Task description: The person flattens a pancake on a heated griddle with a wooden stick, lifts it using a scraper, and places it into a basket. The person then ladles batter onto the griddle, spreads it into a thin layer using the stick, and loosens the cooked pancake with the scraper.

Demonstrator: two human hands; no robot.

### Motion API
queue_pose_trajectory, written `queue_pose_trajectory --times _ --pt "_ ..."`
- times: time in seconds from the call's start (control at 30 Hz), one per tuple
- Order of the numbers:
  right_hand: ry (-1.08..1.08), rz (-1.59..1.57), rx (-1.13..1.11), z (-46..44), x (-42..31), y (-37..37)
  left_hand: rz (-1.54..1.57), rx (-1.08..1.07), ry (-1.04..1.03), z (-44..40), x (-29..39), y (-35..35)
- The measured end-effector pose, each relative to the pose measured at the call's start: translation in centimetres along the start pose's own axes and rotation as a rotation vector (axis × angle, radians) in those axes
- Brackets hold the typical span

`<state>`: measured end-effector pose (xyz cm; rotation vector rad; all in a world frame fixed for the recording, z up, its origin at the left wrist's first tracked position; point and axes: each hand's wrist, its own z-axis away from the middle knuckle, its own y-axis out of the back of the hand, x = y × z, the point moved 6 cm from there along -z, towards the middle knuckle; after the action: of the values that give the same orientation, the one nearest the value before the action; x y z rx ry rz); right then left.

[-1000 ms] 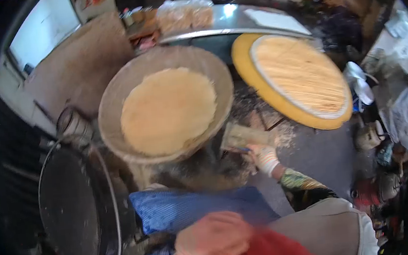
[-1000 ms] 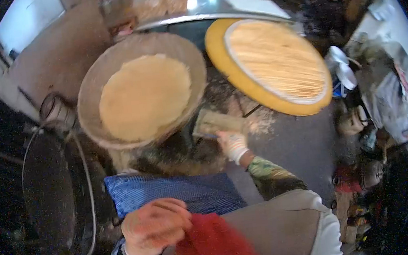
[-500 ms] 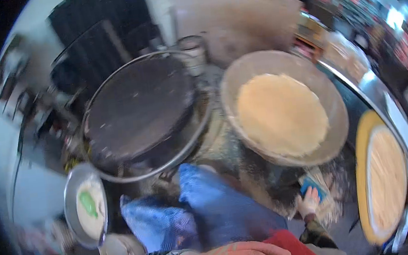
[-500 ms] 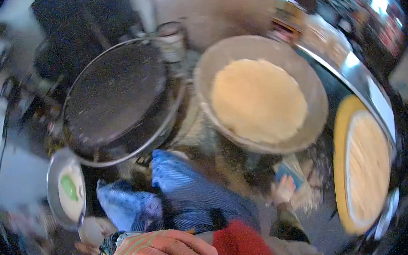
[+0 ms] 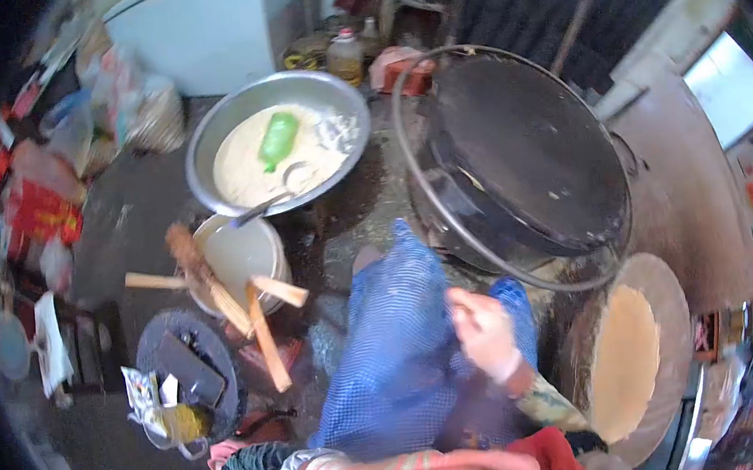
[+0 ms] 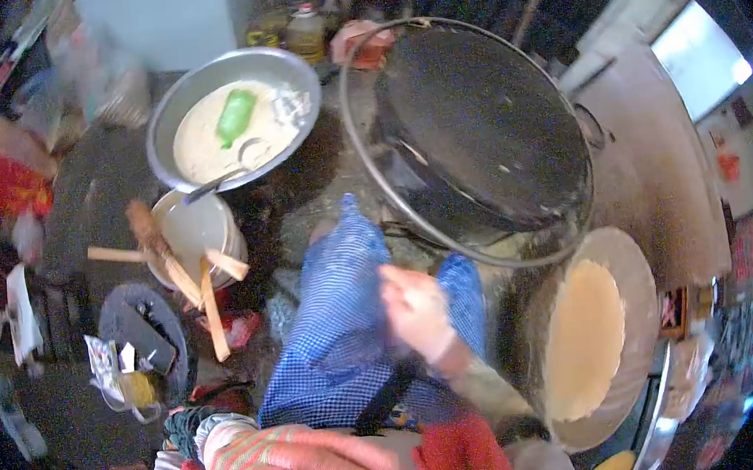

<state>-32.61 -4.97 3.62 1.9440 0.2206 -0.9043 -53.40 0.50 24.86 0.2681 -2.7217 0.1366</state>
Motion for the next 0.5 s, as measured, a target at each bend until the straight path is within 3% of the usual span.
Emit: queue_pose_trajectory --times 0.1,0.17,0.23,0.27,0.33,0.4,0.43,0.5 --pt "-0.024 -0.213 -0.291 -4.8 -6.1 -10.4 -0.166 -0.083 0.218 1.5 0.8 2.2" --pt "-0.258 -0.272 -0.495 -7.2 -7.7 -17.6 -0.158 -0.221 0.433 2.7 0.6 3.7" --pt "-0.750 -0.862 -0.668 -6.7 -7.5 -24.3 -0.198 -0.187 0.491 4.2 0.4 5.1" --pt "-0.747 -0.873 -0.688 -6.6 -7.5 -25.5 -0.282 -0.147 0.578 5.2 -0.1 6.0" --pt "-0.751 -0.952 -0.773 -6.6 -7.2 -26.5 -0.459 -0.040 0.722 8.6 -1.3 8.2" --pt "-0.539 -0.658 -0.753 -8.1 -9.0 -20.8 -0.658 0.132 0.826 10.6 -0.9 10.3" --pt "-0.524 -0.710 -0.742 -8.0 -8.1 -18.5 -0.805 0.239 0.814 13.1 -0.8 11.1" --pt "-0.572 -0.663 -0.645 -8.8 -9.0 -9.6 -0.698 0.575 1.117 16.9 -1.1 13.7"
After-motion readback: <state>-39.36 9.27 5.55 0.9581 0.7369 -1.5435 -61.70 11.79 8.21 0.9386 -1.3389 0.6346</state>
